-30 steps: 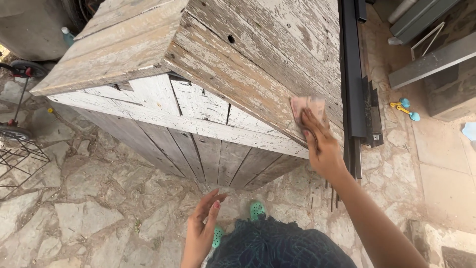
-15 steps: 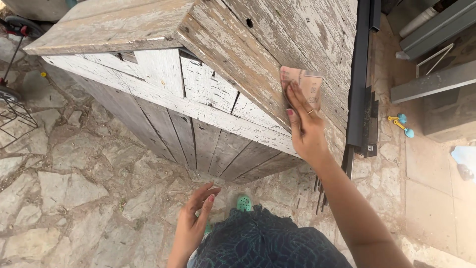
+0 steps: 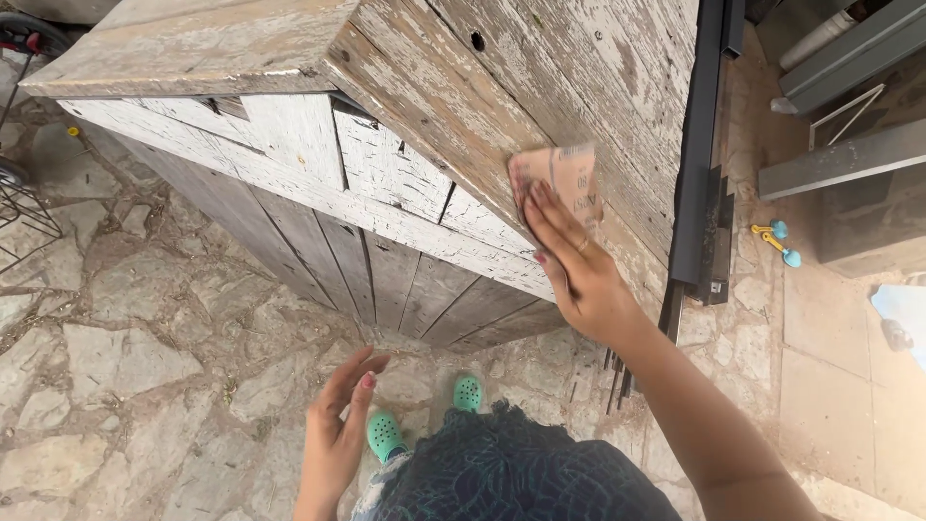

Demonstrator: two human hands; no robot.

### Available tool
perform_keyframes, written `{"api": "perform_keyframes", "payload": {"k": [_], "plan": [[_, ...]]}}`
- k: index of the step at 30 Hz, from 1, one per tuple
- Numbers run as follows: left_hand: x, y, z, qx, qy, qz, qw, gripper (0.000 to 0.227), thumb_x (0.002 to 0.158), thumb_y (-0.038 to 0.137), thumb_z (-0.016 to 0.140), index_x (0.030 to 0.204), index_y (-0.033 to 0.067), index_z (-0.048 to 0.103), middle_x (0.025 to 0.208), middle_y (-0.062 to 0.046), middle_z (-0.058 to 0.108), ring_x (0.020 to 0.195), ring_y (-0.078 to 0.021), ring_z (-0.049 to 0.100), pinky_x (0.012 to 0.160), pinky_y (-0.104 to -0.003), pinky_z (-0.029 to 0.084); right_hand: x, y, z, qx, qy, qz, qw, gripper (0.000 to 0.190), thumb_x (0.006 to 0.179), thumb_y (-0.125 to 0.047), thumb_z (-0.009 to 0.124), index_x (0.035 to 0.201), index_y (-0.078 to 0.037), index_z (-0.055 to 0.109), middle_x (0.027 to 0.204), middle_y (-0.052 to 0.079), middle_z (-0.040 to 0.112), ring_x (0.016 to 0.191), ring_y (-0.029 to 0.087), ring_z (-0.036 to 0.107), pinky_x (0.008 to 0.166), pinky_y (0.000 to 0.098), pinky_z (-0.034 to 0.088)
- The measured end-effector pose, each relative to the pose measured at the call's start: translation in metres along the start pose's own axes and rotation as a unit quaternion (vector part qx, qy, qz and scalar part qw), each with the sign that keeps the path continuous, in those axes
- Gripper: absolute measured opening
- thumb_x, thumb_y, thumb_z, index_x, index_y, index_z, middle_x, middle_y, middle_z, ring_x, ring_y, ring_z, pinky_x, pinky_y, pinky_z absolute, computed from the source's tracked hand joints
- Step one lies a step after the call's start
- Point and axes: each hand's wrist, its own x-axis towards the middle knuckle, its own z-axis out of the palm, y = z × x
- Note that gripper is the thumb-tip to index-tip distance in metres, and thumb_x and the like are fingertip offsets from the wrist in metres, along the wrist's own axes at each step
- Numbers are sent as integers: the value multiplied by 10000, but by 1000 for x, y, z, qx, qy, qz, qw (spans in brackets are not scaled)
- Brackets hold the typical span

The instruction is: Sanding the surface of a wooden structure to remove old paint or finish using sandpaper.

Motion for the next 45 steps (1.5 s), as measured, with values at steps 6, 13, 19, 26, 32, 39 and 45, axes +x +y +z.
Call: {"api": "perform_keyframes", "payload": {"k": [6,13,19,26,32,39,45], "plan": [[-5,1,-2,-8,31,-61,998,414,993,307,527,1354,137,639,1257,-45,805,1215,-183,742,990,-348,572,21,21,-7,31,42,49,997,418,1073,-65,432,1487,-54,367,1539,170,406,1438,377,427,1150,446,491],[-12,-1,11,66,9,-39,997,387,992,331,535,1340,203,649,1250,40,812,1151,-142,786,931,-335,593,12,-8,6,-15,-5,-58,998,546,1040,21,517,1524,2,266,1589,200,300,1508,353,295,1293,488,298],[-16,-4,7,64,29,-64,995,437,988,354,512,1360,160,635,1280,15,799,1129,-163,791,865,-327,615,36,1,12,61,57,27,996,445,1068,-36,413,1505,-50,328,1546,176,402,1481,362,362,1266,506,327],[-12,-6,12,68,-2,-33,997,444,985,356,510,1386,190,604,1283,15,801,1156,-177,781,918,-361,627,27,-6,7,-9,21,20,1000,533,1054,-20,449,1541,-65,236,1594,179,312,1498,351,321,1259,501,314],[-12,-22,25,73,-35,-111,991,493,978,452,433,1399,264,609,1318,68,796,1251,-173,744,941,-379,600,62,-10,9,10,71,99,992,508,1039,-62,494,1509,-83,305,1564,168,374,1467,364,364,1238,533,280],[7,-8,51,123,-140,-24,982,493,992,437,440,1439,256,544,1348,14,762,1204,-188,747,850,-387,611,212,-65,44,-109,27,-3,994,623,1128,-72,587,1570,-35,150,1665,154,162,1592,237,183,1403,378,214],[18,2,52,158,-188,-17,969,498,978,458,458,1430,266,545,1334,46,776,1164,-167,772,820,-357,615,94,-47,22,-16,97,31,995,424,1074,-104,501,1469,-36,362,1518,164,472,1452,307,465,1291,468,355]]}}
